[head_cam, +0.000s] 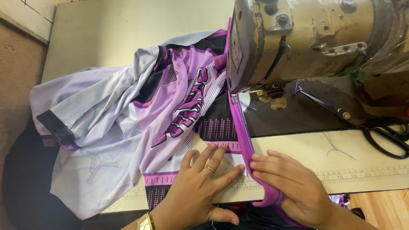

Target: Trimming excess fabric from a jersey using scissors at a sewing machine station

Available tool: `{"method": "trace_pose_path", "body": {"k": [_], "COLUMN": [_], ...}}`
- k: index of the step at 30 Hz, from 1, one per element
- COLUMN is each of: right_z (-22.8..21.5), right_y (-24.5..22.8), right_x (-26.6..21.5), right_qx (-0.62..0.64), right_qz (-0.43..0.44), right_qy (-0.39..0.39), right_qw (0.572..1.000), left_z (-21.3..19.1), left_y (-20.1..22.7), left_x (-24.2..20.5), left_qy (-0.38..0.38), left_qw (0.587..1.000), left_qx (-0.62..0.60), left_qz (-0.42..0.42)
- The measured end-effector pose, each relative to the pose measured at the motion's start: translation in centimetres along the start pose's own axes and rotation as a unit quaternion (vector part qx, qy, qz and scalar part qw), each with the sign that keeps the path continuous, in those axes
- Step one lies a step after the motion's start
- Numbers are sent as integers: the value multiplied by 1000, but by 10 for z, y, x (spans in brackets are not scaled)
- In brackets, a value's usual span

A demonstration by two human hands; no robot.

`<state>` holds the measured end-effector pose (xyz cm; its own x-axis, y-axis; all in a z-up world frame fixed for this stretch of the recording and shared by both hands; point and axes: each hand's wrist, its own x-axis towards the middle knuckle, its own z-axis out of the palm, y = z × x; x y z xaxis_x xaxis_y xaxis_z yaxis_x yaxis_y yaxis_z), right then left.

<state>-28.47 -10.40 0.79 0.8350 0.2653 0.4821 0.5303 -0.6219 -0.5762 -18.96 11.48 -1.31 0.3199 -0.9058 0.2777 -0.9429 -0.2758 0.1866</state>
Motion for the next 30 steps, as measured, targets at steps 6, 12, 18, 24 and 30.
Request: {"method": "trace_pose_path", "body": {"k": [6, 12, 18, 24, 30], "right_z": [14, 17, 18, 23, 32], "right_y": [5, 7, 5, 7, 1], "right_x": [-7, -8, -8, -15, -19], "right_qx": [27, 44, 57, 35, -17], "right_qz": [-10, 2, 11, 20, 11], "right_qy": [-36, -61, -64, -65, -61], "right_qw": [999, 997, 996, 997, 998], "left_z": [-1, 2, 2, 2, -11], "left_y": [2, -1, -2, -4, -7], "left_x": [0, -4, -5, -8, -3], "left_qy": [13, 0, -40, -41, -65], "left_qw": [1000, 999, 998, 999, 996], "left_qx": [-15, -44, -36, -24, -35], "left_qz": [-1, 3, 10, 17, 45]}}
